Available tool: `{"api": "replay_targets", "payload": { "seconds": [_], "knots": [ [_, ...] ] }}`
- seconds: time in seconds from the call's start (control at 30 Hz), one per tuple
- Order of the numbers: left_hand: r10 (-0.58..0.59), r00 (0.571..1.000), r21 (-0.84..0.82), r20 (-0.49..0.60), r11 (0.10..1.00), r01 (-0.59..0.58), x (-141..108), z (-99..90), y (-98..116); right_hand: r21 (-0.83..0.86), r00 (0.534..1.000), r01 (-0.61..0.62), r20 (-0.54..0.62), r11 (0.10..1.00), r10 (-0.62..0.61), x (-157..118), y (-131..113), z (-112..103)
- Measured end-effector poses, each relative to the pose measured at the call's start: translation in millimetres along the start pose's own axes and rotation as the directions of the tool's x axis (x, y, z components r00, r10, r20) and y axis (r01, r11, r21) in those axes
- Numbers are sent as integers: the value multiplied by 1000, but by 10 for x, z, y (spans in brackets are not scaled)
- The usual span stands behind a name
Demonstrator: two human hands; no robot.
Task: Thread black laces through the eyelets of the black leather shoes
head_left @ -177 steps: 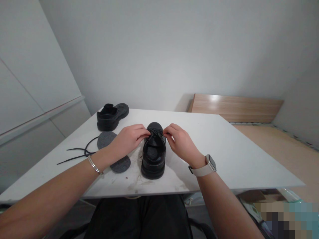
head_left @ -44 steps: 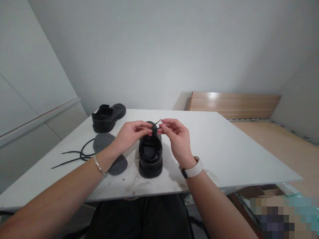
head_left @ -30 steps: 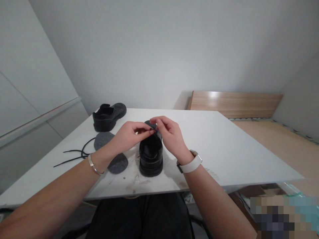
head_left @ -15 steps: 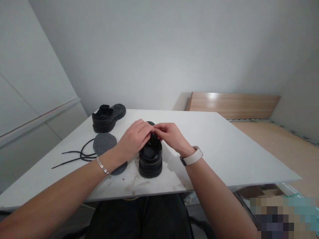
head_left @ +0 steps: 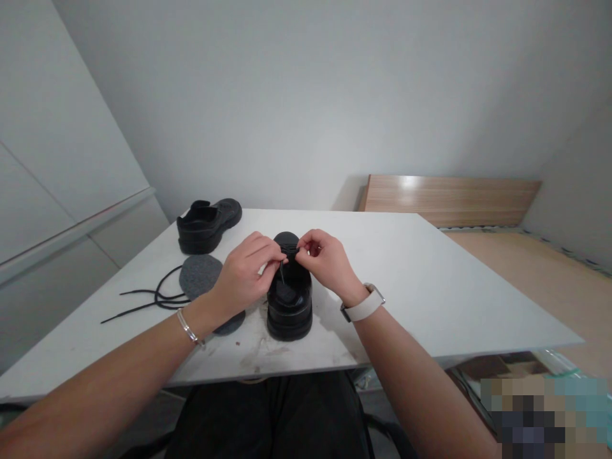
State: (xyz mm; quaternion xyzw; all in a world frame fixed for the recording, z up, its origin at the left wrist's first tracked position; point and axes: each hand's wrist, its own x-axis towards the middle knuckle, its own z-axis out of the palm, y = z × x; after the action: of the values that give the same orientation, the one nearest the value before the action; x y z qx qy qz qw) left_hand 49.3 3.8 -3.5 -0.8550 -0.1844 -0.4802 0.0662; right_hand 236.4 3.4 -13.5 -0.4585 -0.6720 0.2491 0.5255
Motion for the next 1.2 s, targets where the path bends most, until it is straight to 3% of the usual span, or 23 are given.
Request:
{"api": "replay_targets", "payload": {
  "seconds": [0.13, 0.23, 0.4, 0.47, 0.53, 0.6, 0.63, 0.67, 0.73, 0.83, 0.9, 0.97, 1.07, 1.2],
  "knots": [
    [-7, 1000, -48, -3, 999, 7, -81, -12, 8, -70, 999, -1, -52, 998, -3, 5, 61, 50],
    [-13, 994, -24, 106, 1000, 16, -94, -39, -23, -119, 999, -18, -53, 993, 12, -20, 93, 20],
    [-211, 950, 239, 230, 959, 155, -126, -328, -342, -210, 995, 85, -39, 974, -95, -351, -207, -87],
    [-355, 901, 427, 249, 875, 227, -163, -529, -592, -253, 980, 164, 148, 954, -129, -545, -396, -86],
    [-511, 819, 616, 260, 741, 267, -217, -730, -864, -424, 942, 244, 318, 872, -109, -702, -540, -56],
    [-622, 725, 713, 295, 649, 267, -290, -884, -1112, -587, 922, 284, 385, 758, -47, -790, -610, -20],
    [-641, 686, 714, 344, 653, 252, -333, -935, -1216, -633, 921, 284, 389, 720, -21, -809, -619, -9],
    [-627, 676, 696, 388, 680, 232, -377, -968, -1306, -651, 922, 277, 387, 707, -4, -815, -615, -5],
    [-570, 708, 662, 417, 724, 193, -463, -993, -1443, -634, 930, 257, 369, 730, -7, -804, -581, -27],
    [-485, 816, 671, 313, 721, 171, -568, -985, -1578, -603, 957, 226, 286, 765, -58, -776, -474, -133],
    [-444, 859, 688, 256, 708, 161, -615, -981, -1645, -604, 976, 198, 191, 772, -100, -753, -354, -248],
    [-447, 853, 691, 271, 707, 151, -645, -974, -1700, -616, 986, 164, 82, 771, -144, -716, -190, -394],
    [-494, 809, 651, 317, 734, 193, -668, -939, -1761, -661, 984, 105, -41, 743, -176, -637, 107, -653],
    [-502, 824, 561, 262, 774, 293, -673, -864, -1792, -712, 969, 36, -146, 702, -199, -572, 453, -982]
  ]
}}
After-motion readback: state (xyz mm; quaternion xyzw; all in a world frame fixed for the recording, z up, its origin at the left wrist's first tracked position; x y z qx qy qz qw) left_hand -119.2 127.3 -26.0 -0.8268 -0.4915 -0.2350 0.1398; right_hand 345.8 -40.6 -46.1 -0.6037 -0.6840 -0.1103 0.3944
